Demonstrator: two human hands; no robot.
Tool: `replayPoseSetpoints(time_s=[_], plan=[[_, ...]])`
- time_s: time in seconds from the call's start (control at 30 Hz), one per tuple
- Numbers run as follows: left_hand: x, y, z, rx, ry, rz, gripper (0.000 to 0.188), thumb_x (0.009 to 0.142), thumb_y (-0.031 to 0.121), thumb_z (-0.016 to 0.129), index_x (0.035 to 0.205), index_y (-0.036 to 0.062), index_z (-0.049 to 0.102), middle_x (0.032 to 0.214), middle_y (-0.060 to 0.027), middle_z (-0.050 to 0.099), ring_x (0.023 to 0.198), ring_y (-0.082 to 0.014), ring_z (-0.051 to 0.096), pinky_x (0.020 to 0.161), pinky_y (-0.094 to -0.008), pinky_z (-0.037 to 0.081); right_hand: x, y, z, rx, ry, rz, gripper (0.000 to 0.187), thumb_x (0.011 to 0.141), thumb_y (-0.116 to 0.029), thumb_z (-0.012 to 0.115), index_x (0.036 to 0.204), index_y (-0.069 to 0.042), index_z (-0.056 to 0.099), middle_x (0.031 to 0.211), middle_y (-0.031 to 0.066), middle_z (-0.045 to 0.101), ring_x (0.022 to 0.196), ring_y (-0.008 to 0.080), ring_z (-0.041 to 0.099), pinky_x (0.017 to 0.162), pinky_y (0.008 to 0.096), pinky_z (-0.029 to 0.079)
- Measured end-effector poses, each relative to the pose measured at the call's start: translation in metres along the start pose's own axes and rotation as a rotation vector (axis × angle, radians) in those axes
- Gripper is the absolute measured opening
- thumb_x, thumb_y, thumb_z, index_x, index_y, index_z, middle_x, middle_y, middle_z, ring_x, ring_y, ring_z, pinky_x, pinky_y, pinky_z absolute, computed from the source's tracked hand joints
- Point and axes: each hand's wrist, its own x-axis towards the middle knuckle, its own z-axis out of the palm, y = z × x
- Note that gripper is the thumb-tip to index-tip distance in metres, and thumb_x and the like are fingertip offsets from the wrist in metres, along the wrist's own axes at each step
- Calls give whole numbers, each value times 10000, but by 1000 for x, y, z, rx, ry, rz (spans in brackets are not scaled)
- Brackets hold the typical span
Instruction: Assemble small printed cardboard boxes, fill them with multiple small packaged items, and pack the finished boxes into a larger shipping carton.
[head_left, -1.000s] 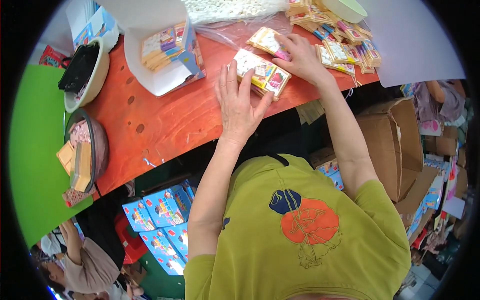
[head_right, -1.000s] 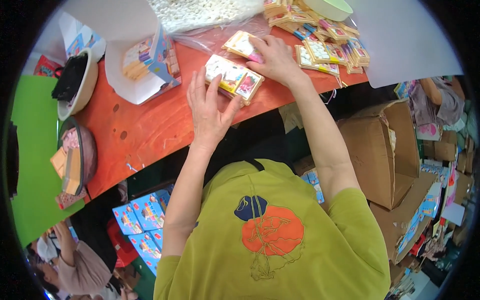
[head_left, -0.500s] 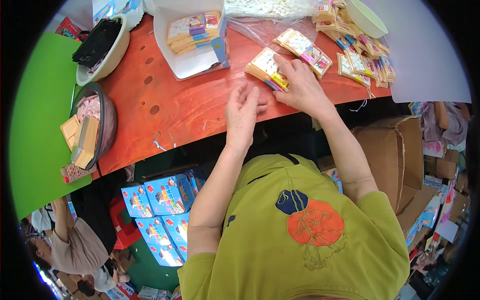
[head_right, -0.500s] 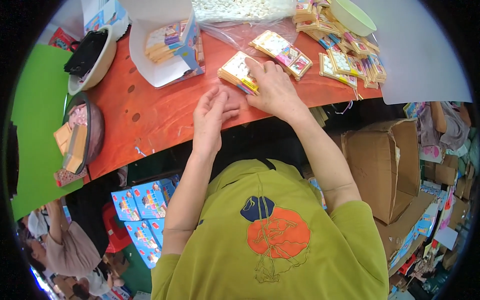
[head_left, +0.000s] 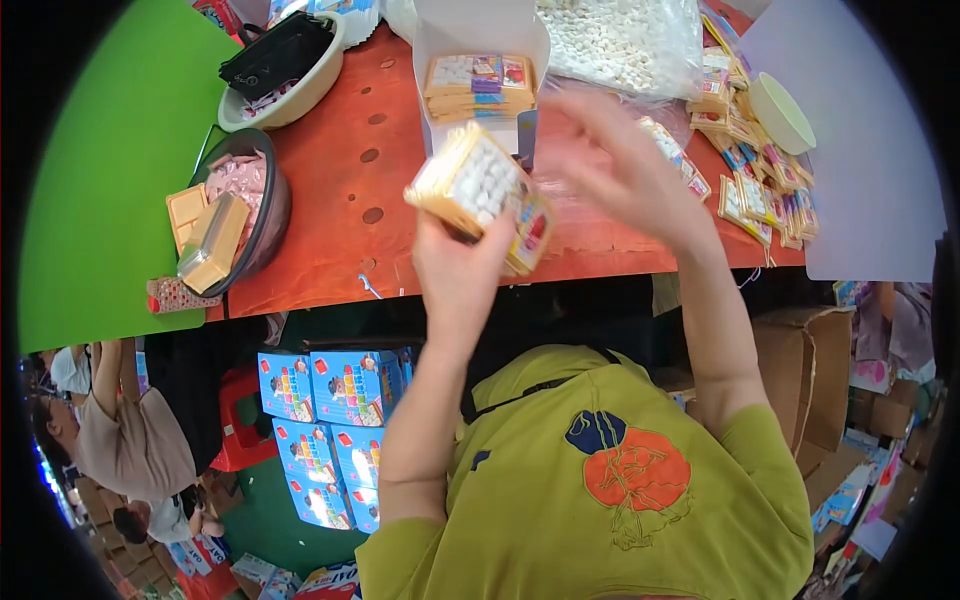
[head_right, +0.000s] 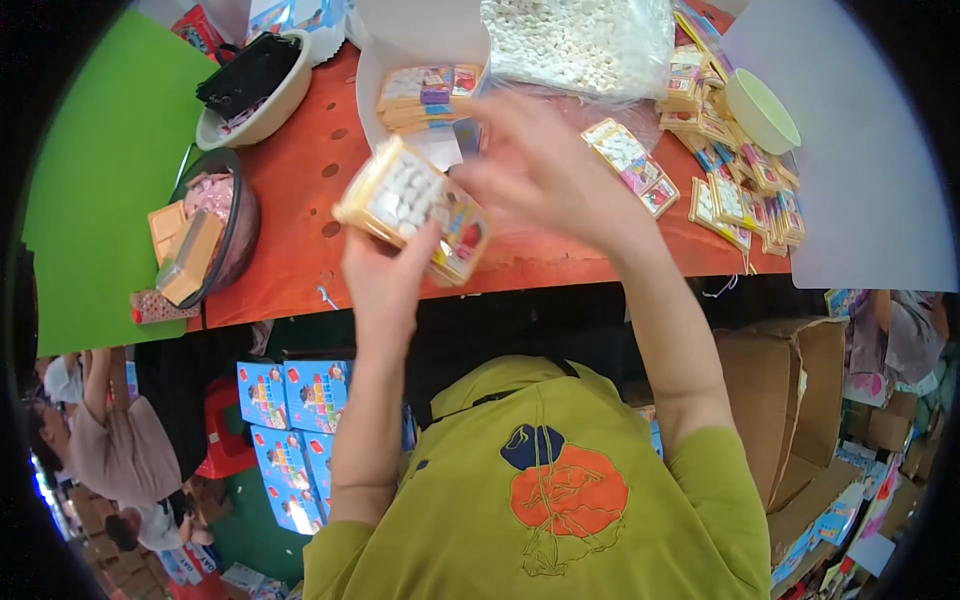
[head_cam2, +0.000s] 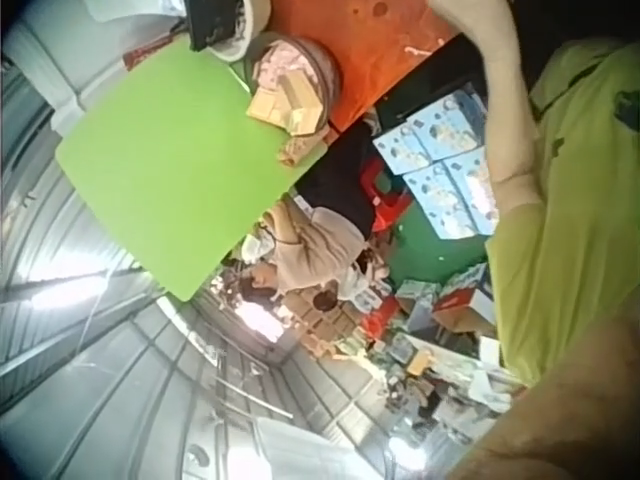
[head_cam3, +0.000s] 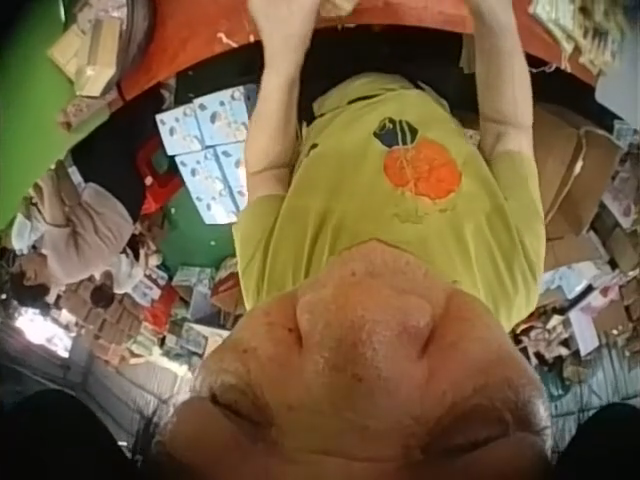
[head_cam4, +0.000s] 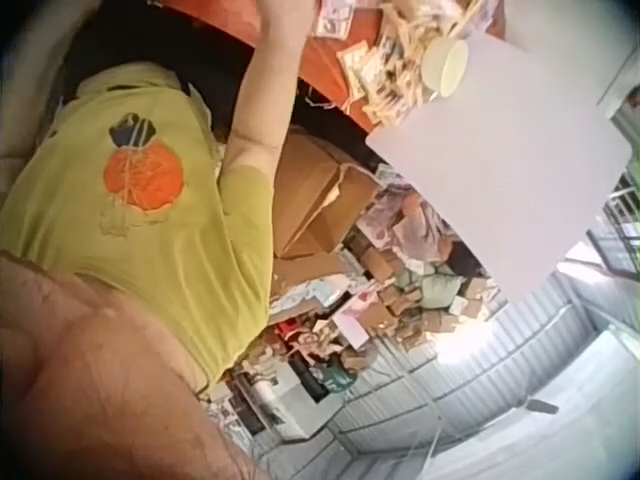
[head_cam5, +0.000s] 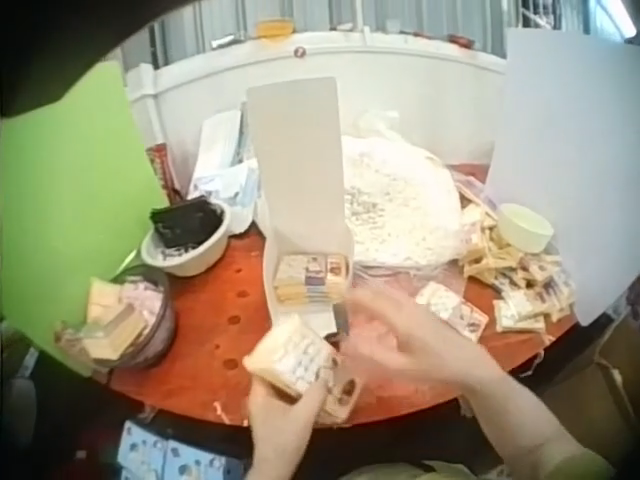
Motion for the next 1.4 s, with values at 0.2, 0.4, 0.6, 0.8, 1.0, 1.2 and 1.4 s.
replayPoseSetpoints(time_s=[0.2, 0.4, 0.6, 0.8, 1.0, 1.2, 1.4], plan=[[80, 44, -6, 194, -158, -32, 462, 820, 124, 772, 1211, -55, 604, 1091, -151, 722, 958, -197, 731, 804, -326, 596, 53, 62, -1, -271, -7, -181, 344, 884, 44, 537, 1208, 26, 652, 1101, 151, 662, 939, 304, 662, 836, 365, 528], [105, 34, 4, -151, -211, -276, 520, 847, 136, 726, 1300, -56, 554, 1131, -154, 692, 937, -246, 736, 743, -419, 657, 52, 50, -13, -71, -4, 150, 302, 930, -30, 545, 1202, 0, 674, 1072, 92, 682, 916, 179, 648, 814, 328, 527], [103, 27, 23, -472, -163, -156, 456, 892, 131, 718, 1286, -33, 557, 1140, -138, 688, 953, -223, 731, 745, -388, 658, 69, 31, -43, 141, -127, 263, 547, 1087, -479, 394, 1379, -62, 593, 1041, 36, 663, 889, 88, 607, 776, 250, 490], [104, 19, 26, -540, 19, -29, 438, 891, 102, 740, 1271, -18, 556, 1153, -128, 676, 974, -193, 712, 777, -354, 632, 67, 50, -46, 315, -181, 337, 534, 1104, -451, 375, 1431, -59, 532, 1026, 55, 667, 898, 110, 627, 809, 267, 522], [119, -8, 38, -126, 188, 483, 512, 866, 88, 786, 1277, -26, 504, 1168, -145, 669, 1038, -220, 683, 889, -345, 550, 62, 59, -30, 273, -97, 284, 480, 1122, -365, 361, 1457, -43, 479, 961, 43, 635, 891, 129, 620, 840, 286, 524], [107, -37, 58, 366, 238, 520, 577, 838, 150, 790, 1278, -59, 480, 1158, -249, 652, 1065, -368, 679, 881, -426, 546, 62, 50, -22, 245, -26, 290, 465, 1122, -335, 364, 1447, -18, 468, 941, 33, 614, 895, 125, 599, 842, 290, 518], [105, -47, 64, 191, 253, 391, 561, 831, 150, 797, 1260, -62, 503, 1173, -221, 665, 1068, -322, 683, 921, -410, 534, 66, 60, -22, 247, -47, 283, 457, 1120, -330, 372, 1427, -8, 475, 931, 29, 618, 882, 120, 596, 827, 289, 518]])
